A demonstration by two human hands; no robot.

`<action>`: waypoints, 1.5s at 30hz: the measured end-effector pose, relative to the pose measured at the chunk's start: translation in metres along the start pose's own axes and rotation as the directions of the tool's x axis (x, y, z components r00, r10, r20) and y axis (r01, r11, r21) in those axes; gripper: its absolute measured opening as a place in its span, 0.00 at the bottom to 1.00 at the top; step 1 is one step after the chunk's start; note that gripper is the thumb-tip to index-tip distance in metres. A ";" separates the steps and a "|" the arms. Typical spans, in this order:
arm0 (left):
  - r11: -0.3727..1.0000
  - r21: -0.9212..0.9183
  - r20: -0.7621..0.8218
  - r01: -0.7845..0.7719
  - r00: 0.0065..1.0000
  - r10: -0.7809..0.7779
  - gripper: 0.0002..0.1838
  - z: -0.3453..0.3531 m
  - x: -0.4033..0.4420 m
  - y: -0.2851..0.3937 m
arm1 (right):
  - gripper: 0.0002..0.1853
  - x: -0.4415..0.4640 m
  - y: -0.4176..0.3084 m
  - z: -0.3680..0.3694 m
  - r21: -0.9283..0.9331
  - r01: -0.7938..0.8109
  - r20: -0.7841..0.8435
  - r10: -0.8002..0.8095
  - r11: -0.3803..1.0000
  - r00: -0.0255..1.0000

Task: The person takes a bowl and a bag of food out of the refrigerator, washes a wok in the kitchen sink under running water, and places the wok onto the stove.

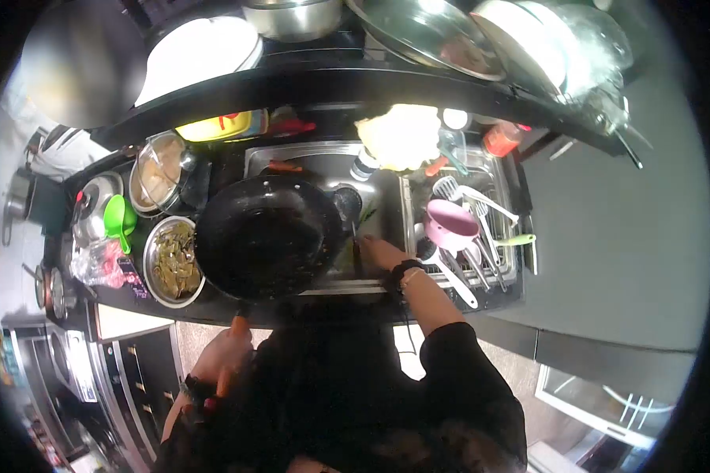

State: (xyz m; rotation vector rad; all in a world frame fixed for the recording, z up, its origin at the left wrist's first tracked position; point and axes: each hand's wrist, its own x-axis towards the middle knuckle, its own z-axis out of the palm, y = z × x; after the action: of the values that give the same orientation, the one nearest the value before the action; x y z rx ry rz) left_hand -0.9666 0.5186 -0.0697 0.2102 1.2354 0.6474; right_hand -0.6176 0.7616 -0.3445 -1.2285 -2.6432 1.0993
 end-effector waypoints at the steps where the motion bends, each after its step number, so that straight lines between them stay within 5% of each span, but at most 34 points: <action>1: 1.000 -0.019 -0.019 -0.006 1.000 0.006 0.08 0.006 -0.001 0.000 | 0.29 -0.002 -0.012 -0.017 0.000 0.022 0.016 -0.022 1.000 1.000; 4: 1.000 -0.013 -0.008 -0.029 1.000 0.028 0.09 0.020 0.000 -0.001 | 0.17 -0.004 -0.064 -0.081 -0.010 0.033 0.242 -0.030 0.999 0.970; 6: 0.990 0.082 0.059 -0.112 0.992 0.107 0.10 0.013 0.011 -0.009 | 0.20 0.012 -0.102 -0.116 -0.372 -0.055 0.415 0.219 0.926 0.883; 9: 0.991 0.066 0.111 -0.120 0.987 0.113 0.10 0.001 0.027 -0.019 | 0.15 0.018 -0.174 -0.174 -0.098 0.269 0.096 -0.260 0.958 0.961; 12: 0.985 0.050 0.162 -0.165 0.974 0.155 0.09 -0.009 0.040 -0.024 | 0.13 0.041 -0.245 -0.213 0.016 0.319 -0.151 -0.313 0.948 0.938; 14: 0.986 0.035 0.175 -0.162 0.972 0.154 0.08 -0.016 0.048 -0.030 | 0.14 0.076 -0.274 -0.219 -0.058 0.460 -0.483 -0.428 0.886 0.764; 16: 0.975 0.062 0.173 -0.213 0.964 0.200 0.08 -0.026 0.057 -0.037 | 0.15 0.118 -0.285 -0.225 -0.092 0.457 -0.635 -0.406 0.885 0.658; 20: 0.961 -0.045 0.229 -0.272 0.934 0.275 0.07 -0.045 0.071 -0.048 | 0.12 0.170 -0.308 -0.246 0.105 0.403 -0.590 -0.269 0.909 0.761; 22: 0.969 -0.011 0.264 -0.247 0.934 0.241 0.09 -0.055 0.078 -0.052 | 0.22 0.173 -0.327 -0.265 -0.227 0.115 -0.396 -0.200 0.967 0.896; 24: 0.974 -0.009 0.267 -0.228 0.938 0.222 0.08 -0.061 0.080 -0.051 | 0.27 0.151 -0.351 -0.273 0.113 0.043 -0.319 -0.005 0.993 0.948; 25: 0.978 0.010 0.273 -0.208 0.942 0.198 0.07 -0.063 0.081 -0.048 | 0.28 0.171 -0.316 -0.269 0.265 0.237 -0.263 -0.167 0.935 0.950; 28: 0.980 0.033 0.287 -0.194 0.941 0.177 0.08 -0.070 0.079 -0.041 | 0.31 0.199 -0.278 -0.272 0.279 0.396 -0.162 -0.363 0.875 0.917; 30: 0.982 0.000 0.286 -0.187 0.941 0.180 0.07 -0.071 0.078 -0.035 | 0.31 0.200 -0.281 -0.272 0.273 0.347 -0.101 -0.332 0.897 0.938; 33: 0.983 -0.011 0.298 -0.186 0.937 0.181 0.06 -0.077 0.080 -0.034 | 0.30 0.208 -0.291 -0.254 0.470 0.076 -0.029 -0.071 0.879 0.997; 35: 0.979 0.009 0.311 -0.202 0.931 0.189 0.06 -0.079 0.080 -0.032 | 0.29 0.201 -0.304 -0.252 0.246 0.012 -0.087 0.010 0.969 0.996; 38: 0.980 0.048 0.308 -0.194 0.936 0.170 0.08 -0.077 0.074 -0.032 | 0.26 0.194 -0.318 -0.250 0.251 -0.015 -0.178 0.061 0.968 0.982; 42: 0.983 -0.006 0.290 -0.184 0.940 0.178 0.08 -0.071 0.065 -0.033 | 0.25 0.191 -0.321 -0.250 0.165 0.045 -0.236 -0.004 0.985 0.972; 45: 0.982 0.024 0.284 -0.188 0.943 0.174 0.07 -0.068 0.059 -0.035 | 0.23 0.178 -0.315 -0.253 0.072 0.293 -0.440 -0.234 0.953 0.867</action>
State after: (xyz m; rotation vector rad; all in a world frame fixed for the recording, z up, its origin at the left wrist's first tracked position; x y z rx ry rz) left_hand -1.0071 0.5109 -0.1570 0.4480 0.9658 0.7183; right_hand -0.8725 0.8925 -0.0084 -0.9153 -2.2723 0.8340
